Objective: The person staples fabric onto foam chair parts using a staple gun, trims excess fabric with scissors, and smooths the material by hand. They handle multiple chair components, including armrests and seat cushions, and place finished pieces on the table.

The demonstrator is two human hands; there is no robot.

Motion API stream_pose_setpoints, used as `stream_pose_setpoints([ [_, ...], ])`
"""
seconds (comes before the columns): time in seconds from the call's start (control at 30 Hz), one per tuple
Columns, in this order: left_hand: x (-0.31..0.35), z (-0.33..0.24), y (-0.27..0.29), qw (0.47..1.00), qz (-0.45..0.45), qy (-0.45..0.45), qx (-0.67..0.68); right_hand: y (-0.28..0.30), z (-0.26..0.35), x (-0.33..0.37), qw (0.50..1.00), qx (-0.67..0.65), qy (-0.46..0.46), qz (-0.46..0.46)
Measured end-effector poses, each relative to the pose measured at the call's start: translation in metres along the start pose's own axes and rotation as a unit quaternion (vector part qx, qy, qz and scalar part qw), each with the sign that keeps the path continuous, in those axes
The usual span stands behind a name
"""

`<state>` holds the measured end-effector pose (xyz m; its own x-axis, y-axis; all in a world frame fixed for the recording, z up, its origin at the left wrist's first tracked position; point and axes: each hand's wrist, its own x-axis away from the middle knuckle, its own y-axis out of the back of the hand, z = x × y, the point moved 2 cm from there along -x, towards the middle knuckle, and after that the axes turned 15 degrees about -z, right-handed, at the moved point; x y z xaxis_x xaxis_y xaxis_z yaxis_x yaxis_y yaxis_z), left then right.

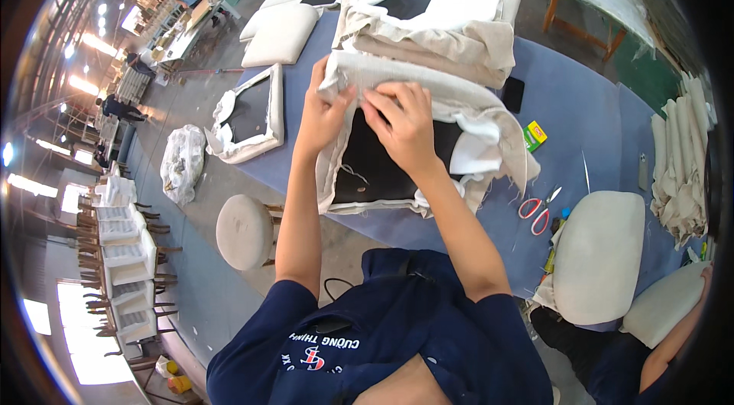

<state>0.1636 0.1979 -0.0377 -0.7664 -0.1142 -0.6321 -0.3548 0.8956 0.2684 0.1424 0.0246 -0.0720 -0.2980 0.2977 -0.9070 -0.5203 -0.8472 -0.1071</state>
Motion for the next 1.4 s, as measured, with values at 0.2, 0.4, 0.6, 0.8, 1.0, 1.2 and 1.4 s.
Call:
stream_pose_setpoints([
  [0.2,-0.014,0.012,-0.009,0.997,-0.004,0.075,-0.001,-0.022,-0.013,0.000,0.999,-0.015,-0.045,-0.002],
  [0.4,0.005,-0.004,-0.003,0.999,-0.011,0.050,-0.003,-0.014,0.004,0.004,0.997,-0.031,-0.071,0.008],
  [0.6,0.020,-0.019,0.005,0.998,-0.011,0.060,0.008,-0.012,0.023,0.012,0.993,-0.059,-0.096,-0.019],
  [0.8,0.022,-0.026,0.006,0.998,-0.024,0.048,0.034,-0.013,0.027,0.017,0.994,-0.062,-0.085,-0.019],
  [1.0,0.021,-0.035,0.000,0.995,-0.060,0.067,-0.034,-0.016,0.026,0.021,0.996,-0.058,-0.070,-0.024],
  [1.2,0.014,-0.034,-0.009,0.997,-0.051,0.034,-0.039,-0.008,0.018,0.016,0.997,-0.026,-0.047,-0.048],
  [1.4,0.019,0.001,0.015,0.993,0.000,0.032,-0.115,-0.001,0.021,0.015,0.999,0.004,-0.048,0.019],
])
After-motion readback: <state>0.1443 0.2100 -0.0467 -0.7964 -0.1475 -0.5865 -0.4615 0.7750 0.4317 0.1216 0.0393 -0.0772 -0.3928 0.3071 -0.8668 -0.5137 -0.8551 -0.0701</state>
